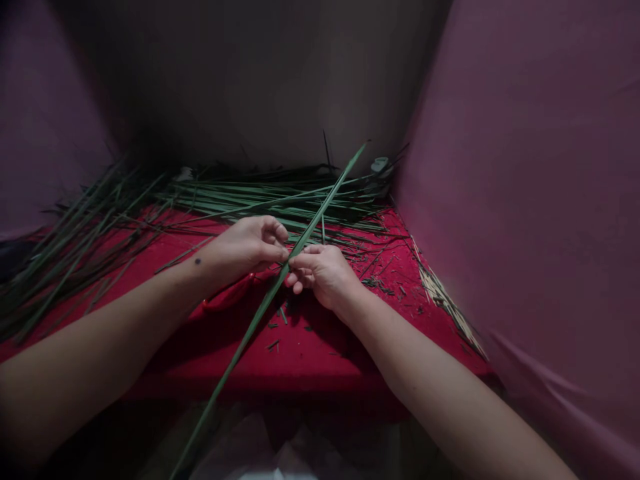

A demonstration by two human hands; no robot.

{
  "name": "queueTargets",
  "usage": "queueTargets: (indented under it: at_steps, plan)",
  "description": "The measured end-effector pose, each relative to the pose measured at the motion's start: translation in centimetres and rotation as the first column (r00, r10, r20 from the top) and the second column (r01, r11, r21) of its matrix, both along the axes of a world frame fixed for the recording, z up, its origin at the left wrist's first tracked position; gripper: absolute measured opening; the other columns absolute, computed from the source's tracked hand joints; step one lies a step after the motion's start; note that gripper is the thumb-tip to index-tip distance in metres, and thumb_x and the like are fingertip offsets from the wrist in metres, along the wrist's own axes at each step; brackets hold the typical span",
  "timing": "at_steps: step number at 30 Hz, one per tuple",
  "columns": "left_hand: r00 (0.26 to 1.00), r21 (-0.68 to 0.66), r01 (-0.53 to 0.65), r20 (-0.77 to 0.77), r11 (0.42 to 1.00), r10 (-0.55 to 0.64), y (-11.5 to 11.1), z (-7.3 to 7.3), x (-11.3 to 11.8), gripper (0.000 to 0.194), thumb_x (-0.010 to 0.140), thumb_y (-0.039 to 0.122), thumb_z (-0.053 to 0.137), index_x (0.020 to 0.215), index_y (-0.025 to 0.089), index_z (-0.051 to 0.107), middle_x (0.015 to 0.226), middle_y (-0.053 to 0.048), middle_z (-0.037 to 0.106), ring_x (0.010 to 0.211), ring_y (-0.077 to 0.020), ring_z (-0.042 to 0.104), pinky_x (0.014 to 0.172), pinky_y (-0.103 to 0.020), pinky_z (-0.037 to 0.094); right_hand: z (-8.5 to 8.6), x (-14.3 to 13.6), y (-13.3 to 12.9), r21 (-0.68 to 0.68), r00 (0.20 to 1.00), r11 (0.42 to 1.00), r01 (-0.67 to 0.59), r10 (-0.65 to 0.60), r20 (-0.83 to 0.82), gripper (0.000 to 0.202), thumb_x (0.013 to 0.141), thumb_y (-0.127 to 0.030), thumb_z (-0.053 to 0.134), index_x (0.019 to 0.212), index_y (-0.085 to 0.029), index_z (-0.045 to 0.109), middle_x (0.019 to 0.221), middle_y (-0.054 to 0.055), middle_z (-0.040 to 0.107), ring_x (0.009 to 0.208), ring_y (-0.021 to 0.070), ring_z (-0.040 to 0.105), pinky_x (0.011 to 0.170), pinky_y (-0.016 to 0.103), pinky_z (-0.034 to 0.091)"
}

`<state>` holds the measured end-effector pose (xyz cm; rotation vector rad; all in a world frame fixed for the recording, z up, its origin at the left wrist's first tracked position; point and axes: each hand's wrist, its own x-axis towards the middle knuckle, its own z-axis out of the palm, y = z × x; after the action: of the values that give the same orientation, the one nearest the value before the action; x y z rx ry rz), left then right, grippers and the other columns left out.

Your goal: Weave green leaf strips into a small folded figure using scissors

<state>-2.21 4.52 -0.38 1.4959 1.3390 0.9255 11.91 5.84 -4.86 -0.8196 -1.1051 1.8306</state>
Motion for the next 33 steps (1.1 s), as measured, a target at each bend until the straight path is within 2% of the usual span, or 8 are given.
queueTargets:
  at_steps: [2,5,11,18,22,28,33]
  plan:
    - [0.999,0.029,-0.035,-0.036,0.999,0.036,-0.2,0.2,0.2,0.027,0.062,0.001,0.059,0.08,0.016,0.047,0.047,0.009,0.044,0.035,-0.0032,0.036,0.034,-0.016,0.024,0.0,-0.1,-0.1,0.0,1.0,1.0,0.011,-0.011,0.008,0.017,0.055,-0.007,0.064,0.06,-0.014,0.049,0.045,-0.001,0.054,0.039,0.0109,0.055,0.03,0.017,0.039]
    - [0.999,0.005,-0.027,-0.039,1.0,0.028,-0.3,0.3,0.3,0.028,0.061,0.0,0.058,0.082,0.016,0.047,0.047,0.009,0.044,0.035,-0.0032,0.034,0.034,-0.016,0.024,0.2,-0.2,-0.4,0.008,0.999,0.999,0.037,-0.038,0.018,0.018,0.054,-0.006,0.063,0.059,-0.014,0.048,0.042,-0.003,0.051,0.035,0.008,0.05,0.027,0.015,0.034]
    - [0.992,-0.109,0.071,0.116,0.991,-0.059,0.2,0.0,-0.5,0.025,0.063,0.003,0.059,0.082,0.016,0.049,0.039,0.01,0.04,0.031,-0.0051,0.032,0.033,-0.019,0.024,0.6,0.0,-0.5,0.016,0.999,1.0,0.018,-0.019,0.029,0.017,0.054,-0.007,0.064,0.057,-0.014,0.048,0.04,-0.003,0.05,0.032,0.0065,0.045,0.025,0.014,0.031]
    - [0.993,-0.114,0.117,0.047,0.987,-0.112,0.4,0.2,-1.3,0.019,0.065,0.012,0.062,0.08,0.016,0.051,0.044,0.006,0.049,0.035,-0.0078,0.042,0.035,-0.019,0.032,0.7,0.0,-0.4,0.032,1.0,0.999,0.029,-0.029,0.005,0.019,0.053,-0.008,0.066,0.061,-0.014,0.049,0.043,-0.004,0.053,0.033,0.0068,0.047,0.026,0.014,0.033]
    - [0.987,-0.105,0.157,-0.01,0.982,-0.159,0.4,0.2,-1.2,0.018,0.065,0.011,0.06,0.079,0.017,0.051,0.042,0.005,0.049,0.033,-0.008,0.041,0.033,-0.019,0.029,0.6,0.0,-0.5,0.052,0.999,0.998,0.028,-0.029,0.016,0.019,0.055,-0.009,0.066,0.061,-0.014,0.049,0.043,-0.003,0.054,0.032,0.0075,0.048,0.026,0.015,0.034]
    - [0.979,-0.123,0.205,0.028,0.971,-0.203,0.6,-0.4,-1.2,0.019,0.063,0.004,0.056,0.076,0.017,0.051,0.041,0.007,0.044,0.031,-0.0055,0.034,0.032,-0.018,0.025,0.4,0.1,-0.4,0.081,0.999,0.997,0.017,-0.02,0.038,0.019,0.057,-0.008,0.067,0.06,-0.014,0.049,0.044,-0.003,0.054,0.033,0.0077,0.049,0.027,0.015,0.035]
    - [0.977,-0.115,0.207,0.075,0.972,-0.199,0.4,0.2,-1.3,0.014,0.067,0.008,0.058,0.075,0.017,0.052,0.042,0.006,0.046,0.032,-0.0057,0.037,0.033,-0.017,0.028,0.6,0.2,-0.3,0.096,0.998,0.994,0.055,-0.057,0.014,0.019,0.057,-0.008,0.066,0.061,-0.015,0.049,0.042,-0.004,0.052,0.034,0.0074,0.048,0.026,0.015,0.033]
